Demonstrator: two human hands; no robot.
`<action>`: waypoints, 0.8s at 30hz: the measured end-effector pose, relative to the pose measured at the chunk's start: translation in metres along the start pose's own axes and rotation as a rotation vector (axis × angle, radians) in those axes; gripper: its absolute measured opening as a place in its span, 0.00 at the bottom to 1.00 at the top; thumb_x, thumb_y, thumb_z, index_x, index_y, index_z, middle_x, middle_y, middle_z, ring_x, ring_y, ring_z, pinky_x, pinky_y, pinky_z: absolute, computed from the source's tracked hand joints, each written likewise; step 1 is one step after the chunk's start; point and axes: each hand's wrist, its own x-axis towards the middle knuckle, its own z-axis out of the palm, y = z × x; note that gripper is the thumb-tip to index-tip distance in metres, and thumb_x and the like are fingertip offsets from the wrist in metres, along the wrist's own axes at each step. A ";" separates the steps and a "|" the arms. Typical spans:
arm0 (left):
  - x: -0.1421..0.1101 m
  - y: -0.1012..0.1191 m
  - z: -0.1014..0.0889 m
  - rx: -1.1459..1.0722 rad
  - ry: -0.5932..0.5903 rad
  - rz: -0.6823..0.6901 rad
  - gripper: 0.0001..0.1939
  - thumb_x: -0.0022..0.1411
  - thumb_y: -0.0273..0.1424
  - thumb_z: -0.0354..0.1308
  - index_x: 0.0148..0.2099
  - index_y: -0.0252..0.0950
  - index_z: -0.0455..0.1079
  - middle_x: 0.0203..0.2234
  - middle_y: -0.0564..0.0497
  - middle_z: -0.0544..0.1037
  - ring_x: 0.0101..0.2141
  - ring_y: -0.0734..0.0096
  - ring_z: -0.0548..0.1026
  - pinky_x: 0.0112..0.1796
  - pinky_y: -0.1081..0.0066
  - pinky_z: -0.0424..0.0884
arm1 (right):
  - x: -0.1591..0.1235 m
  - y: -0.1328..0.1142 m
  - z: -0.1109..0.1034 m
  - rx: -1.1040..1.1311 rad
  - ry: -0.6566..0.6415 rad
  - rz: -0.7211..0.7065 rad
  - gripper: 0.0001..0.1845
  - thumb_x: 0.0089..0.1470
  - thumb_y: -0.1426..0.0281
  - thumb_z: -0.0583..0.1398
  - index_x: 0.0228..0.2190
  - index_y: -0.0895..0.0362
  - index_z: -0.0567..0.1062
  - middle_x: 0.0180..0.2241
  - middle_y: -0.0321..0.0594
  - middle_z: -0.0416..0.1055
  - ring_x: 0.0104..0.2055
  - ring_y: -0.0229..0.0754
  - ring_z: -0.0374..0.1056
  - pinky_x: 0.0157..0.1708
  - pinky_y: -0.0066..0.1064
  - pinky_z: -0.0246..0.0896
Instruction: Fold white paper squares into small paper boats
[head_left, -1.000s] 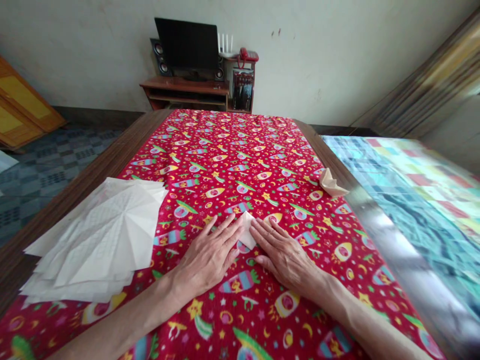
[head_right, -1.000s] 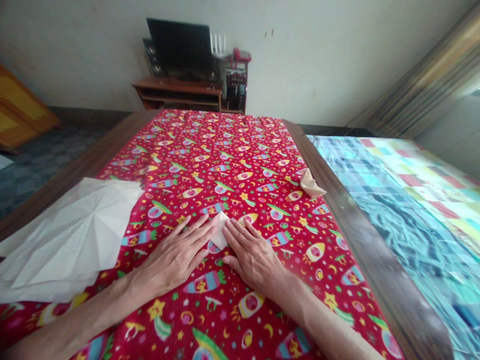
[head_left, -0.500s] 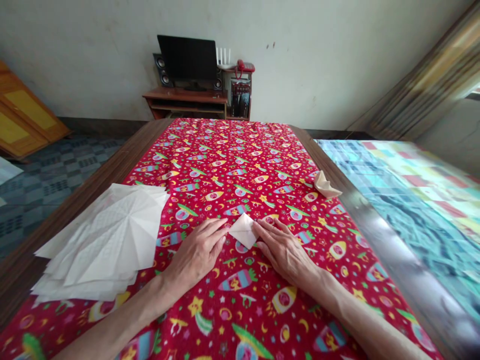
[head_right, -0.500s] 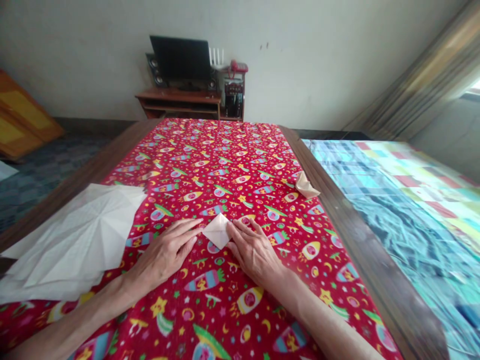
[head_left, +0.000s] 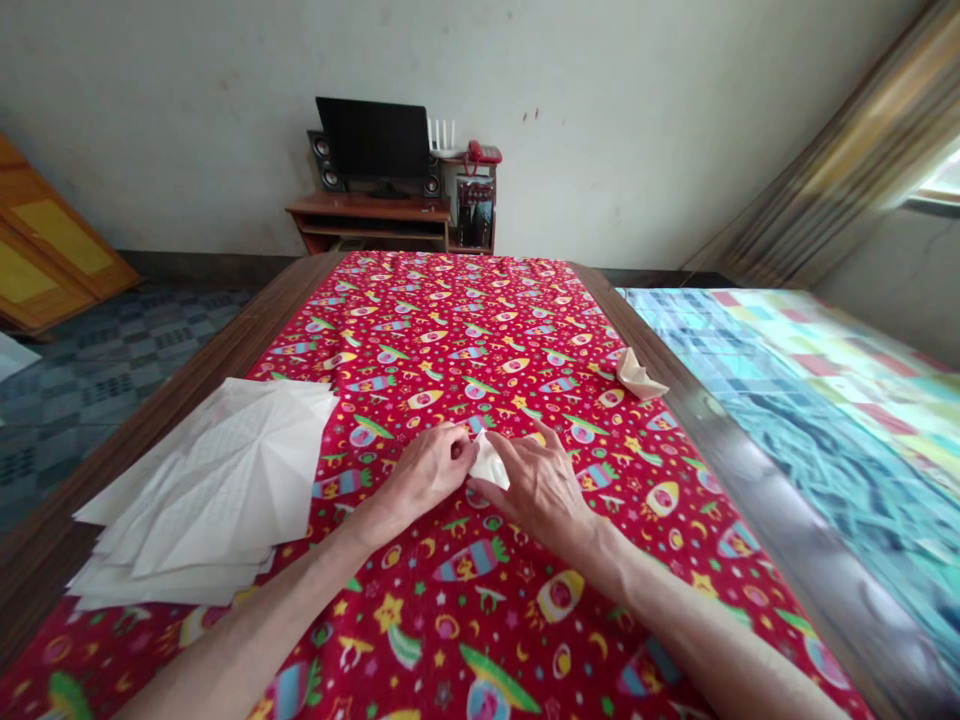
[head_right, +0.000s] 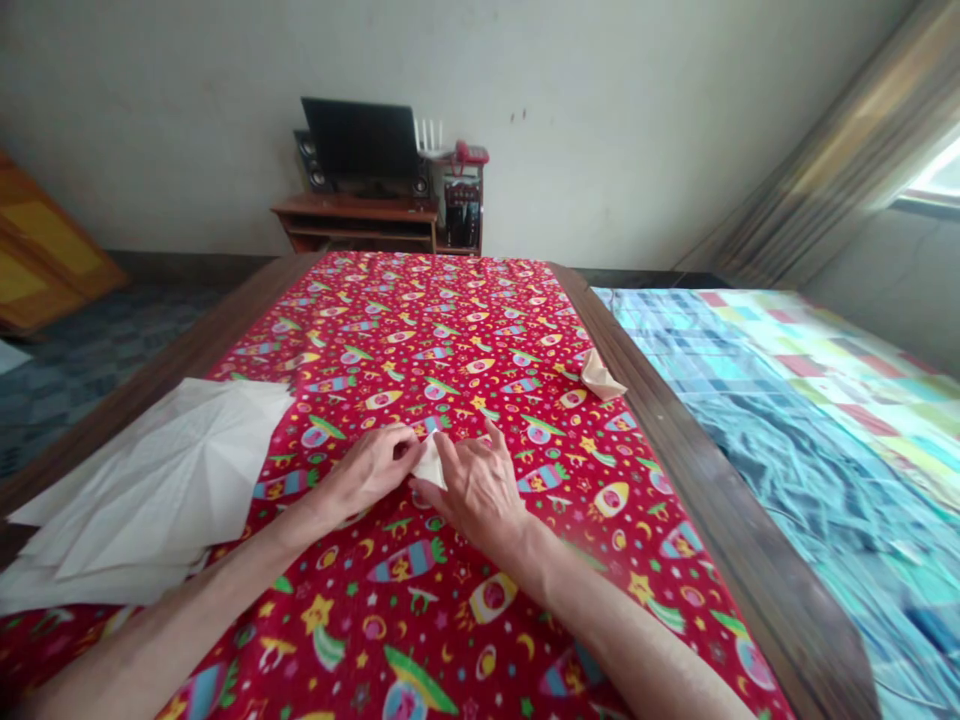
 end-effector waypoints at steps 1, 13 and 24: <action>0.002 0.001 -0.001 -0.020 0.002 0.007 0.15 0.65 0.33 0.49 0.25 0.36 0.62 0.21 0.55 0.69 0.24 0.74 0.68 0.28 0.73 0.63 | 0.002 -0.003 0.000 -0.001 -0.001 0.010 0.19 0.59 0.60 0.55 0.47 0.60 0.69 0.30 0.42 0.76 0.34 0.45 0.71 0.52 0.47 0.52; -0.006 0.002 -0.001 -0.330 0.183 0.038 0.23 0.64 0.35 0.53 0.59 0.36 0.57 0.49 0.41 0.70 0.48 0.62 0.72 0.47 0.63 0.71 | 0.025 0.017 0.001 1.007 0.138 0.692 0.16 0.52 0.58 0.56 0.27 0.59 0.73 0.21 0.34 0.68 0.22 0.35 0.62 0.22 0.24 0.53; -0.007 -0.003 -0.010 -0.421 -0.104 -0.029 0.23 0.63 0.27 0.51 0.60 0.35 0.58 0.37 0.48 0.79 0.35 0.69 0.78 0.35 0.72 0.73 | 0.007 0.020 0.013 0.563 0.102 0.388 0.11 0.52 0.67 0.59 0.38 0.56 0.71 0.34 0.39 0.70 0.31 0.39 0.65 0.32 0.30 0.62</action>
